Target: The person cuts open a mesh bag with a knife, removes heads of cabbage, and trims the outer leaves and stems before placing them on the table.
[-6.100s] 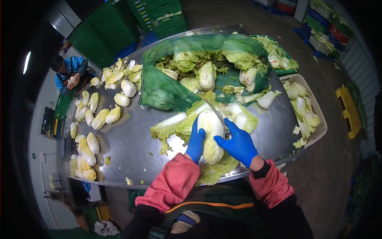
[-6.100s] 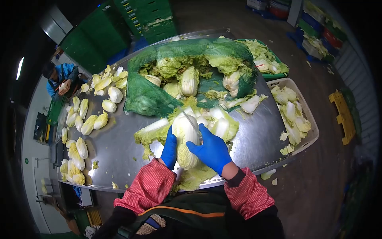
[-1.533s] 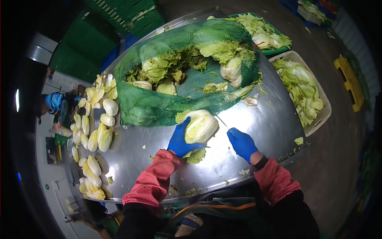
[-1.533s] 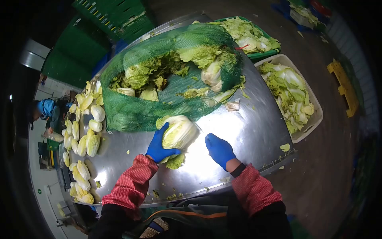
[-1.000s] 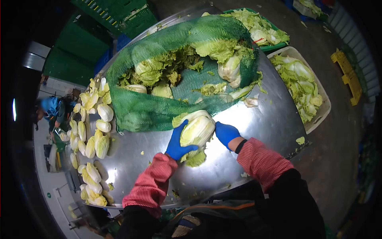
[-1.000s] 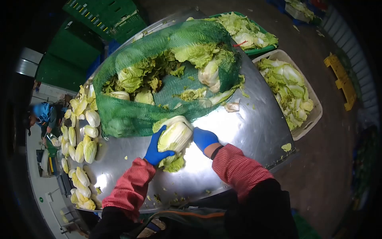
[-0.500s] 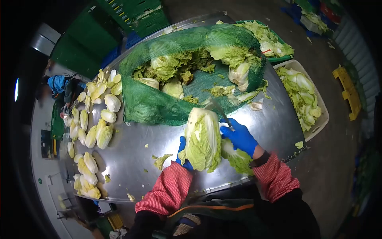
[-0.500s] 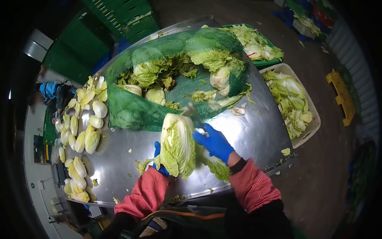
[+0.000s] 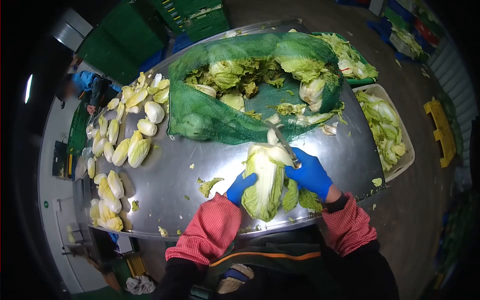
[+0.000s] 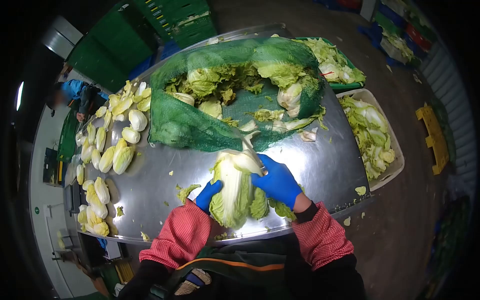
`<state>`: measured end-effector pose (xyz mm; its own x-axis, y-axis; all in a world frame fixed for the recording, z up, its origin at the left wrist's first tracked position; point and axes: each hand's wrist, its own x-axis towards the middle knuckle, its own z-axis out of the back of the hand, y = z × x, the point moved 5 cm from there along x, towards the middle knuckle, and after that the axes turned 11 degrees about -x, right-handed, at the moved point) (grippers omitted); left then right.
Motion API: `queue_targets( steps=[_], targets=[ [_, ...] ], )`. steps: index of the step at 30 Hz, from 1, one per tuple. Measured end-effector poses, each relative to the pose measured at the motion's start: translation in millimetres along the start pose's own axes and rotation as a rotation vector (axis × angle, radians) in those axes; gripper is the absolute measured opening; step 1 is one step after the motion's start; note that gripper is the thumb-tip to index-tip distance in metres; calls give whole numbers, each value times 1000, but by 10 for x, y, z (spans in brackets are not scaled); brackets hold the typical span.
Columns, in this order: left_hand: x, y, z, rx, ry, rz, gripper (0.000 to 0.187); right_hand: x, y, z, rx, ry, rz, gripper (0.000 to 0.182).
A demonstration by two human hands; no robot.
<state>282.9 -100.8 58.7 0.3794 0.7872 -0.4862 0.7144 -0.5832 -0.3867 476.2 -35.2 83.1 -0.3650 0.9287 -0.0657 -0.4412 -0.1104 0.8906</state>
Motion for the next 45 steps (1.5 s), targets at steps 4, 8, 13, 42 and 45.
queue_targets(
  steps=[4, 8, 13, 42, 45],
  targets=[
    [-295, 199, 24, -295, -111, 135, 69, 115, -493, 99, 299, 54, -381, 41],
    [-151, 100, -37, -371, 14, 38, 71, -120, -84, 34, -119, 10, -148, 41],
    [-27, -39, -61, 57, -27, -75, 78, -214, 429, -19, 74, 78, -158, 52],
    [-169, -244, -201, 426, 153, -297, 79, -237, 325, -232, 182, 122, -213, 68],
    [-48, -199, -7, 415, 14, -459, 84, -202, 318, -287, -60, -35, 4, 73]
  ],
)
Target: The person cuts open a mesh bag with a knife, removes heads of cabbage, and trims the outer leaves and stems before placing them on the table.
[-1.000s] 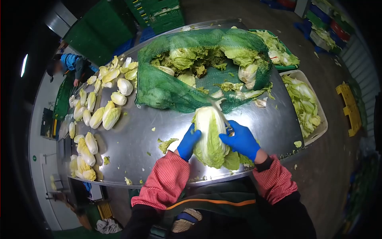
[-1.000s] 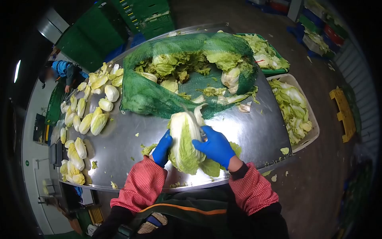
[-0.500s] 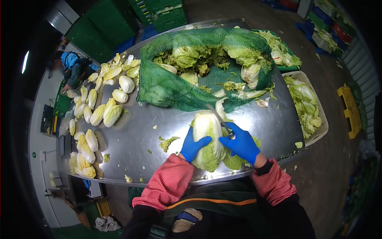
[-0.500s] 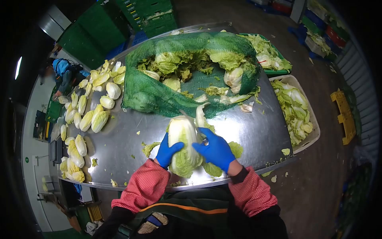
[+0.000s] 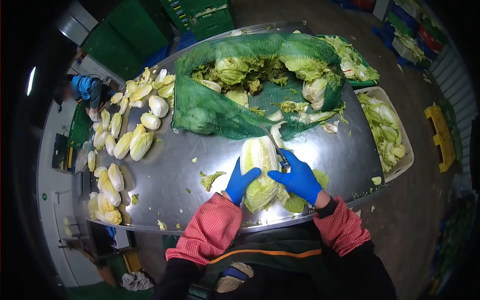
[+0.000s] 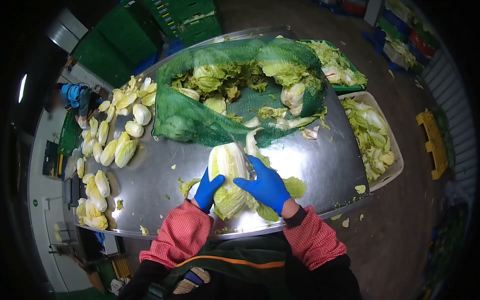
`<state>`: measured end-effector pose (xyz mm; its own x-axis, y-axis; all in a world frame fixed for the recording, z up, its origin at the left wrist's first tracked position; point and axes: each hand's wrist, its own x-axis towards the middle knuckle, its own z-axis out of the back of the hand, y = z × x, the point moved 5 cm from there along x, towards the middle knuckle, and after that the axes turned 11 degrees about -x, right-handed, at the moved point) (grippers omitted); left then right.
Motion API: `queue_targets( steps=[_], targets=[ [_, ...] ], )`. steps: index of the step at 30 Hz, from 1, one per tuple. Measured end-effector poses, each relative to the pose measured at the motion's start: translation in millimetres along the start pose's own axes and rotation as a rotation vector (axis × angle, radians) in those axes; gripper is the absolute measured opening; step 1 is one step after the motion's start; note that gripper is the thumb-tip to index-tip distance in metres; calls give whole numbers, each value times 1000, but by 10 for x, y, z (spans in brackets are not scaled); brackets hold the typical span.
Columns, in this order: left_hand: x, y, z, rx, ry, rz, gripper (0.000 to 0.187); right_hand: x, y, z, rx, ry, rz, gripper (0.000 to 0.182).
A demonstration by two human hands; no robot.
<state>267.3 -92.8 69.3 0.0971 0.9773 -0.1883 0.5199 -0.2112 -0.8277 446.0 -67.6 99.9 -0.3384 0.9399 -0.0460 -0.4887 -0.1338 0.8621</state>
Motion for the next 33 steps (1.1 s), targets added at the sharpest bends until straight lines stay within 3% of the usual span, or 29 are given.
queue_targets(
  steps=[4, 8, 10, 11, 12, 14, 15, 16, 18, 21, 23, 28, 31, 33],
  targets=[
    [-36, 15, -17, 64, -22, -65, 79, -7, 0, 35, -28, 11, -60, 61],
    [-125, 75, 81, -210, -70, 79, 72, 21, -144, 34, -196, -67, -157, 55],
    [-257, 177, 101, -639, -151, 325, 78, 63, -382, 107, -229, -41, -248, 54],
    [-228, 123, 58, -771, -89, 303, 80, 86, -595, 124, -271, -16, -320, 58],
    [-174, 38, 12, -902, -23, 274, 83, 88, -509, 141, -308, -52, -248, 62],
    [-110, -81, -96, -929, 51, 242, 83, 14, -233, 170, -377, -119, -104, 70],
    [-89, -122, -166, -941, 88, 233, 83, 32, -120, 139, -199, 0, -93, 83],
    [-77, -119, -232, -903, 73, 251, 83, 28, 130, 125, 134, 185, -125, 75],
    [-60, -88, -351, -828, 46, 294, 81, 14, 299, 81, 295, 150, -112, 67],
    [32, -128, -105, -395, -34, 167, 72, 58, 101, 103, 44, 27, -18, 62],
    [125, 158, 347, -104, -32, 106, 62, 48, 191, 91, 191, 113, -90, 55],
    [-154, 58, -24, -501, -149, 344, 64, 49, 116, 52, 182, 231, -236, 65],
    [-236, 121, -78, -588, -156, 424, 67, 40, 142, 59, 174, 215, -151, 60],
    [-241, 144, -71, -558, -171, 454, 70, 24, 109, 21, -45, 94, -81, 54]
  ],
)
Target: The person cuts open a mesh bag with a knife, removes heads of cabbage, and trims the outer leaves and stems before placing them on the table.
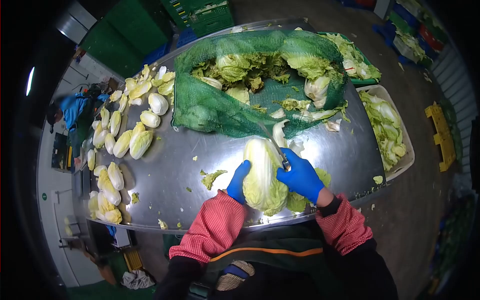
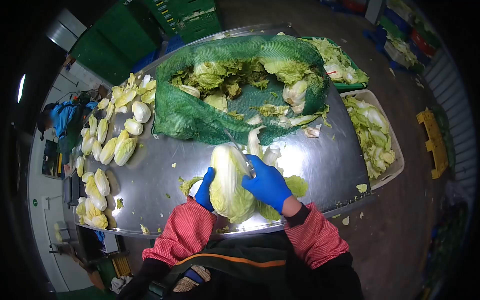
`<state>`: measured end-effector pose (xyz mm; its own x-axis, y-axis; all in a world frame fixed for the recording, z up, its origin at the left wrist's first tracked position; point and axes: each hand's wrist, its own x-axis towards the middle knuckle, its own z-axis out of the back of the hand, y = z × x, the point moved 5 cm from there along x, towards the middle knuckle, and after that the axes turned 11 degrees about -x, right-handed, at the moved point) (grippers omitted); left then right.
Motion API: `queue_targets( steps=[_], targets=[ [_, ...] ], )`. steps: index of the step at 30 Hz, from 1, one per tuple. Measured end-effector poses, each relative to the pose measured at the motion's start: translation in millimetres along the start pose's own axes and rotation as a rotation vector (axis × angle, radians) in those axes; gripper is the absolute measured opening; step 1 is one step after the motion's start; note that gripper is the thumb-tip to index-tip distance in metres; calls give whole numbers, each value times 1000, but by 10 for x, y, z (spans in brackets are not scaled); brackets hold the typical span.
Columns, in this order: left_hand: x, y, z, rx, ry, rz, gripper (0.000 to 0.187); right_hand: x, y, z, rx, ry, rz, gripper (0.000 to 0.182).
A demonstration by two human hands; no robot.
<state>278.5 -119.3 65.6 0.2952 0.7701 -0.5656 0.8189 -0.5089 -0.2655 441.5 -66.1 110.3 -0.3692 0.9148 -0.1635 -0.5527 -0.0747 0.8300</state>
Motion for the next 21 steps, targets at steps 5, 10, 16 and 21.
queue_targets(
  steps=[5, 10, 16, 21],
  targets=[
    [223, 40, 370, -98, 118, 34, 74, 136, -449, -15, 191, -15, -7, 42],
    [-35, 9, -261, -192, 461, -30, 78, 102, -637, -6, -90, 5, -131, 47],
    [258, -199, -33, 362, 214, -439, 78, -117, 241, 250, -95, -4, 47, 62],
    [250, -254, -132, 703, 148, -749, 89, -107, 243, 144, -220, -114, 74, 66]
  ],
)
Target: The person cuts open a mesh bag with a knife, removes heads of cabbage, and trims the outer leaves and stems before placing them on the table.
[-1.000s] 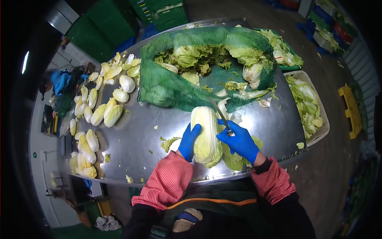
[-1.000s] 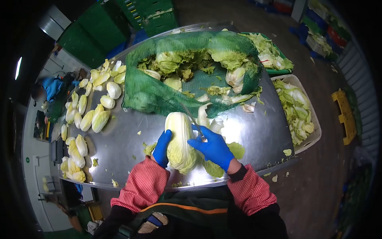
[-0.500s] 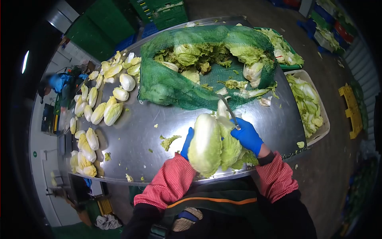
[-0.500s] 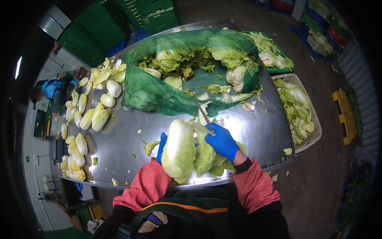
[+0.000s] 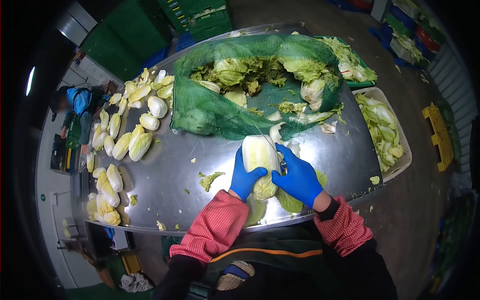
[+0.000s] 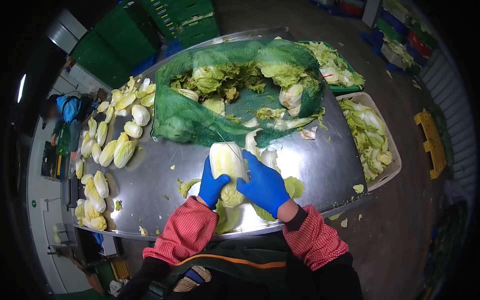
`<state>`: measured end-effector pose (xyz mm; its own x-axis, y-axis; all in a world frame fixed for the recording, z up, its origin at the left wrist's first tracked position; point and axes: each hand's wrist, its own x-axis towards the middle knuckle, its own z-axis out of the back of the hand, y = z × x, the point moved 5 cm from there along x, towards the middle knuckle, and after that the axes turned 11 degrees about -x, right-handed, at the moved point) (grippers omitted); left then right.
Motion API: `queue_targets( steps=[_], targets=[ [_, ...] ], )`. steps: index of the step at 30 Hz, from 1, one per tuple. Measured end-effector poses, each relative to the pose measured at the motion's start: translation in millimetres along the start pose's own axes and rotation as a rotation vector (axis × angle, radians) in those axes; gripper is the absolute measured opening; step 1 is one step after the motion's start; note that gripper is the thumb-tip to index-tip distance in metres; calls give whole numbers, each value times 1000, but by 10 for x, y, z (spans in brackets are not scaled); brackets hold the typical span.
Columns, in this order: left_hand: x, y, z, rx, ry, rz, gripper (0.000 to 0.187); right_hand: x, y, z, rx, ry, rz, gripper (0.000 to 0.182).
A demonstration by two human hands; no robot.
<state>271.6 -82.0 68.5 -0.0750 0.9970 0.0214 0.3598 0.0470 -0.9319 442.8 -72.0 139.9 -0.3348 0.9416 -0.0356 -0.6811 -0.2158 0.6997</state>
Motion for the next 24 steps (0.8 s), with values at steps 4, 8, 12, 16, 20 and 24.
queue_targets(
  steps=[4, 8, 12, 16, 20, 24],
  targets=[
    [-11, -33, -17, 45, 8, 11, 90, -26, -94, -61, 59, -19, -76, 62],
    [-146, 26, -11, -356, 35, 343, 76, 2, -335, 20, 12, -81, -91, 54],
    [-439, 71, -114, -818, 1, 686, 86, 178, -803, 129, -168, 5, -220, 48],
    [-146, -119, -352, -1139, 79, 622, 91, 43, -425, 101, -17, -74, -136, 66],
    [-41, -162, -442, -889, 28, 585, 91, -49, -225, -58, 764, 317, -255, 58],
    [-70, -125, -185, -722, 36, 671, 79, -11, -196, 27, 567, 142, -112, 56]
  ],
)
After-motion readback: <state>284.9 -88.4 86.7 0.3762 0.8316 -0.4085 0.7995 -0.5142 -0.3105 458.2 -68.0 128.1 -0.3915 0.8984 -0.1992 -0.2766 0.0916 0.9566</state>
